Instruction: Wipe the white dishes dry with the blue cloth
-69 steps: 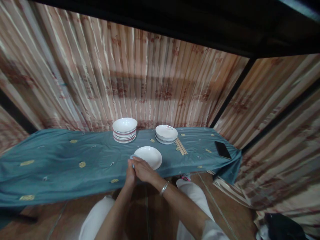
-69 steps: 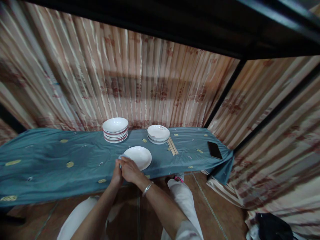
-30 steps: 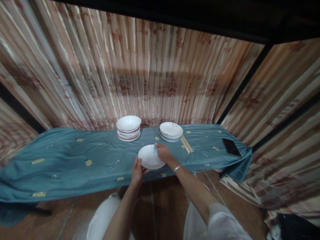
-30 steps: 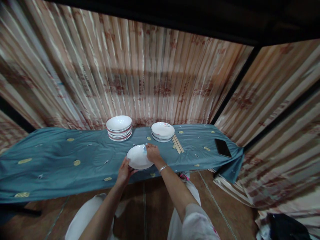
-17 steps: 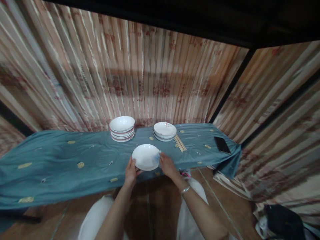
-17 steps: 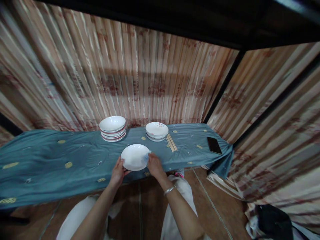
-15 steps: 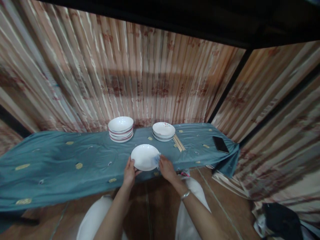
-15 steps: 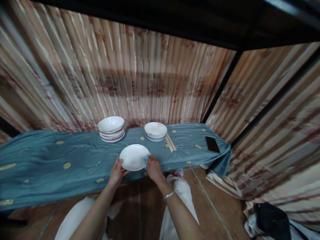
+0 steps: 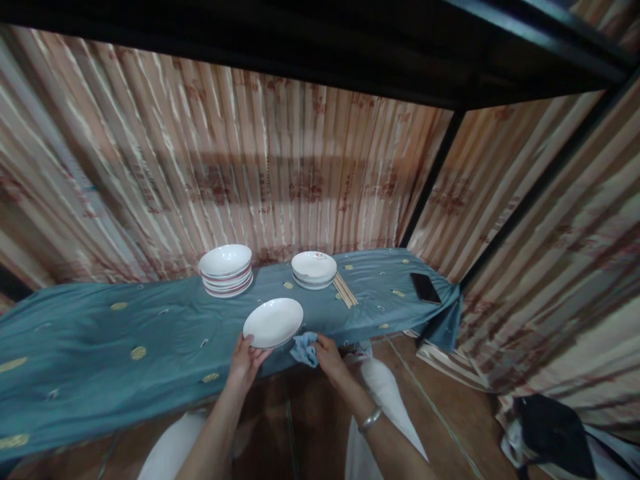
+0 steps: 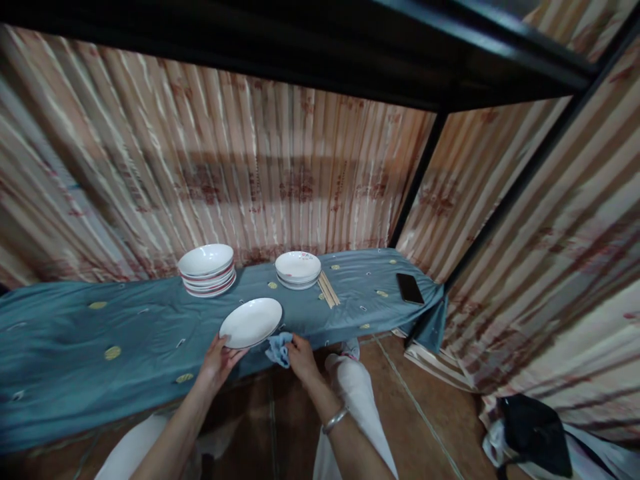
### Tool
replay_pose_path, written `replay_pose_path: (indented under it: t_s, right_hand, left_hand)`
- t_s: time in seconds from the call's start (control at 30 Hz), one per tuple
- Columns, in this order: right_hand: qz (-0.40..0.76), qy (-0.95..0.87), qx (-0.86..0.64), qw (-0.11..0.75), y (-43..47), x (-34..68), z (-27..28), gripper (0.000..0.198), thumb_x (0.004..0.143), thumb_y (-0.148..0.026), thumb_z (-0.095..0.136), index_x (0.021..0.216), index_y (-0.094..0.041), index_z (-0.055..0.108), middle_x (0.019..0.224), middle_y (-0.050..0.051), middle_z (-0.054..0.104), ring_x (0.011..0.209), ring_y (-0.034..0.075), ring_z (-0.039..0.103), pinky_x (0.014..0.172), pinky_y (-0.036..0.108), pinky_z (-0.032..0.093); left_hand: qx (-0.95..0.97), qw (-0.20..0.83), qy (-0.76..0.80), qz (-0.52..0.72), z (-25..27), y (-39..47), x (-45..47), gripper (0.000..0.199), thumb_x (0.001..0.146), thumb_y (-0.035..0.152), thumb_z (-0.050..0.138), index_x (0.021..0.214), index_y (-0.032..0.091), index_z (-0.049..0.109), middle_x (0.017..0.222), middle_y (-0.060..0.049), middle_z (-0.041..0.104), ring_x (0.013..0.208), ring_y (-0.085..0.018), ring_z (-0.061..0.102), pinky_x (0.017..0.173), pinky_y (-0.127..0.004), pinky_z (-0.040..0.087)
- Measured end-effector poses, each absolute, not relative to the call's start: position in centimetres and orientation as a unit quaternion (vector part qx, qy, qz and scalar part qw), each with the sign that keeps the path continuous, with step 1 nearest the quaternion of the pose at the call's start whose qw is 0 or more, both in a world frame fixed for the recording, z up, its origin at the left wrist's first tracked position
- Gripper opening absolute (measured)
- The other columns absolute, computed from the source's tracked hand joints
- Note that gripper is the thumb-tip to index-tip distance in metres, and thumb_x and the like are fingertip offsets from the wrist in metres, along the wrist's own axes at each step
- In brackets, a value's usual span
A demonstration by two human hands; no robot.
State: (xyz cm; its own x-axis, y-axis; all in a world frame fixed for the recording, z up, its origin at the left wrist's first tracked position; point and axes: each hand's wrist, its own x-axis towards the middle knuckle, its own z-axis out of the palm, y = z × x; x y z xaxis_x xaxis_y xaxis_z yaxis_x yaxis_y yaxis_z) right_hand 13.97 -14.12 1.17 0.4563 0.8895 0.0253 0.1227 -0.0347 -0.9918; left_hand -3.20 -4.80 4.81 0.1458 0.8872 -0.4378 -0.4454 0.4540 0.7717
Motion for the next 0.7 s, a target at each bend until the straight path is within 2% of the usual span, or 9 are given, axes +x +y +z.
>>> replay_pose_path:
  t_s: [0.17, 0.27, 0.47, 0.57, 0.7]
  right_hand:
    - [0.345, -0.377, -0.617, 0.598, -12.6, 14.2, 3.8, 0.033, 0.07, -0.022, 0.05, 0.097, -0.019, 0.068, 0.077, -0.001, 0.066, 0.073, 0.017, 0.06, 0.072, 0.027, 0.048]
    - [0.327, -0.364, -0.594, 0.639, -11.7, 14.8, 5.6, 0.038, 0.069, -0.024, 0.052, 0.103, -0.018, 0.068, 0.084, 0.001, 0.069, 0.078, 0.017, 0.06, 0.075, 0.028, 0.048]
    - [0.276, -0.293, -0.555, 0.728, -9.3, 18.0, 7.9, 0.037, 0.067, -0.033, 0.053, 0.095, -0.019, 0.072, 0.077, -0.001, 0.069, 0.073, 0.017, 0.058, 0.07, 0.026, 0.046]
    - [0.257, -0.27, -0.563, 0.738, -7.8, 20.6, 7.7, 0.035, 0.064, -0.036, 0.052, 0.089, -0.02, 0.073, 0.076, -0.001, 0.069, 0.074, 0.019, 0.059, 0.071, 0.028, 0.047]
    - [0.226, -0.278, -0.575, 0.736, -5.9, 23.9, 6.5, 0.035, 0.065, -0.037, 0.052, 0.087, -0.021, 0.073, 0.083, 0.002, 0.072, 0.085, 0.023, 0.061, 0.079, 0.032, 0.048]
  left_hand:
    - [0.243, 0.718, 0.451, 0.472, 6.5, -4.9, -3.1, 0.042, 0.085, 0.009, 0.05, 0.125, 0.022, 0.049, 0.124, -0.014, 0.063, 0.087, -0.022, 0.072, 0.082, -0.049, 0.058]
    - [0.273, 0.711, 0.424, 0.489, 9.0, -4.5, -1.9, 0.045, 0.084, 0.009, 0.051, 0.126, 0.025, 0.048, 0.126, -0.011, 0.062, 0.086, -0.021, 0.072, 0.083, -0.052, 0.057]
    - [0.342, 0.702, 0.404, 0.476, 13.3, -2.5, 3.4, 0.056, 0.085, 0.015, 0.054, 0.135, 0.035, 0.04, 0.136, -0.008, 0.055, 0.098, -0.021, 0.069, 0.084, -0.049, 0.056]
    - [0.352, 0.706, 0.409, 0.459, 13.7, -0.9, 6.2, 0.058, 0.085, 0.014, 0.052, 0.138, 0.033, 0.038, 0.139, -0.009, 0.053, 0.099, -0.02, 0.068, 0.084, -0.048, 0.057]
    - [0.375, 0.679, 0.438, 0.454, 12.8, 1.3, 9.1, 0.053, 0.081, 0.014, 0.058, 0.131, 0.028, 0.049, 0.133, -0.01, 0.058, 0.112, -0.023, 0.061, 0.089, -0.047, 0.054]
